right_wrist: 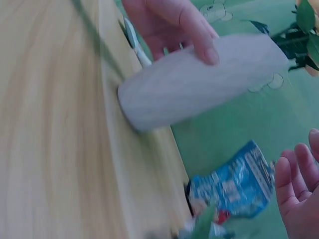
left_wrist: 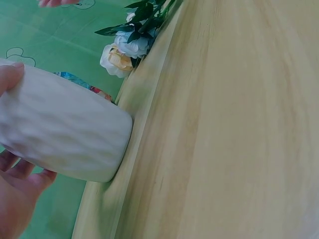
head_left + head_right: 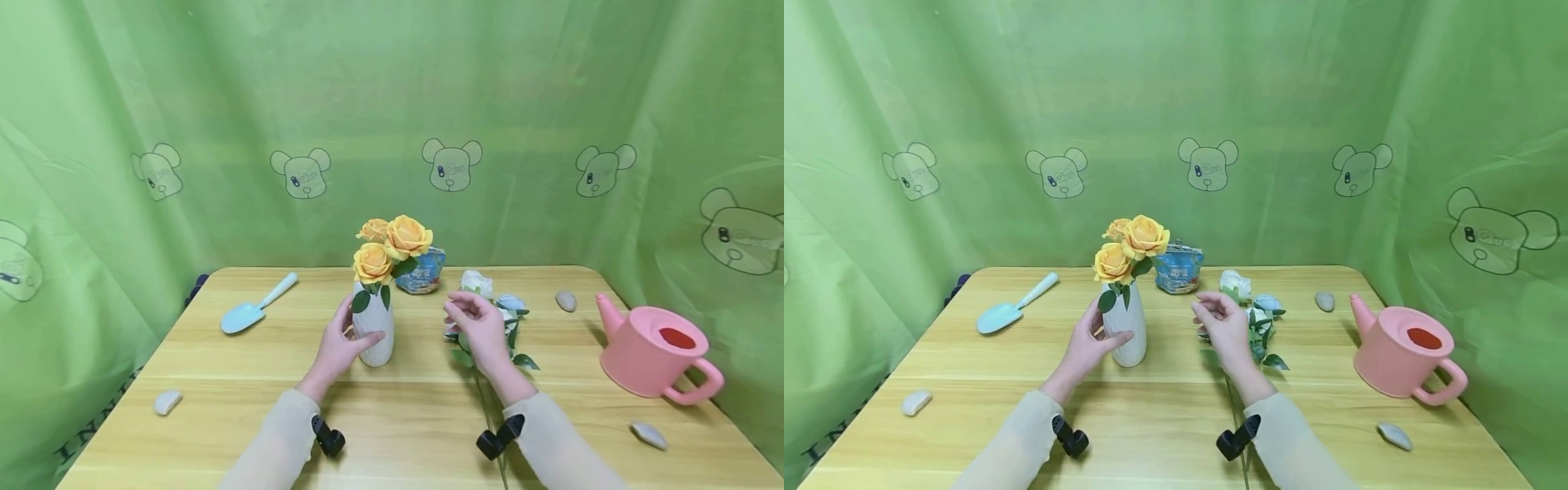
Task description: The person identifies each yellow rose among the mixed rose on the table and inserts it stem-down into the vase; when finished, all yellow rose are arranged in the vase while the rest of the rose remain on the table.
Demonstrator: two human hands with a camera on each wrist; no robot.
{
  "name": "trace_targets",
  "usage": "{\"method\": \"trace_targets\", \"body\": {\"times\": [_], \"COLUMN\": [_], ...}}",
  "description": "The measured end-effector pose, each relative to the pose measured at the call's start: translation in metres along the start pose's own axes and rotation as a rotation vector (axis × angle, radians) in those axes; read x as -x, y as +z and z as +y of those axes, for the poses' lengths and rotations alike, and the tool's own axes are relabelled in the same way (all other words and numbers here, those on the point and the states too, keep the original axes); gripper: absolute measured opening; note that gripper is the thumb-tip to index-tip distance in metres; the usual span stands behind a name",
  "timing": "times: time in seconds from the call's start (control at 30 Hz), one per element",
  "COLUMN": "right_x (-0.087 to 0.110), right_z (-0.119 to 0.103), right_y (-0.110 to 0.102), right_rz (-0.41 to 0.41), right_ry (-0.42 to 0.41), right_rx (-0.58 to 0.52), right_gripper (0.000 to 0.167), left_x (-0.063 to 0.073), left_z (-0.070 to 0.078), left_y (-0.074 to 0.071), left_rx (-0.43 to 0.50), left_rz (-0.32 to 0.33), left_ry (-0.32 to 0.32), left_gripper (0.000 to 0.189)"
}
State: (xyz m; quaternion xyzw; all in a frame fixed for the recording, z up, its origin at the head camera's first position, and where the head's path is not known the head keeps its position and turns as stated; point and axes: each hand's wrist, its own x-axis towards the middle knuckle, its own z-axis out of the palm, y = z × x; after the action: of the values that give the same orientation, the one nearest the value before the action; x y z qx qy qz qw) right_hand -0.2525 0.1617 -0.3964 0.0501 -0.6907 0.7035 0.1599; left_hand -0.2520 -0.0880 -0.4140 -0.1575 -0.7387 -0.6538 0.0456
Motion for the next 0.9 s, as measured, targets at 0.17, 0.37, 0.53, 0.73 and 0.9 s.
{"method": "trace_targets", "body": {"times": [0.17, 0.37, 0.53, 0.73, 0.9], "right_x": [0.008, 0.018, 0.026, 0.033, 0.042], "right_z": [-0.001, 0.0, 0.006, 0.025, 0.023], "right_y": [-0.025, -0.05, -0.069, -0.091, -0.096], "right_rz": [-0.012, -0.012, -0.045, -0.062, -0.089], "right_ry": [0.011, 0.017, -0.011, -0.035, 0.052], "right_rx": [0.084, 0.156, 0.227, 0.244, 0.286], "right_gripper": [0.032, 0.032, 0.029, 0.032, 0.036], "left_x": [0.0, -0.001, -0.001, 0.0, 0.0], "left_z": [0.0, -0.001, -0.001, -0.001, 0.0], "left_y": [0.0, 0.001, 0.001, 0.0, 0.0], "left_rx": [-0.008, -0.013, -0.012, -0.013, -0.013], "left_rz": [0.001, -0.005, -0.002, 0.005, 0.007], "left_ry": [0.005, 0.013, 0.01, 0.007, 0.001], "left_gripper": [0.079, 0.081, 0.081, 0.08, 0.08]}}
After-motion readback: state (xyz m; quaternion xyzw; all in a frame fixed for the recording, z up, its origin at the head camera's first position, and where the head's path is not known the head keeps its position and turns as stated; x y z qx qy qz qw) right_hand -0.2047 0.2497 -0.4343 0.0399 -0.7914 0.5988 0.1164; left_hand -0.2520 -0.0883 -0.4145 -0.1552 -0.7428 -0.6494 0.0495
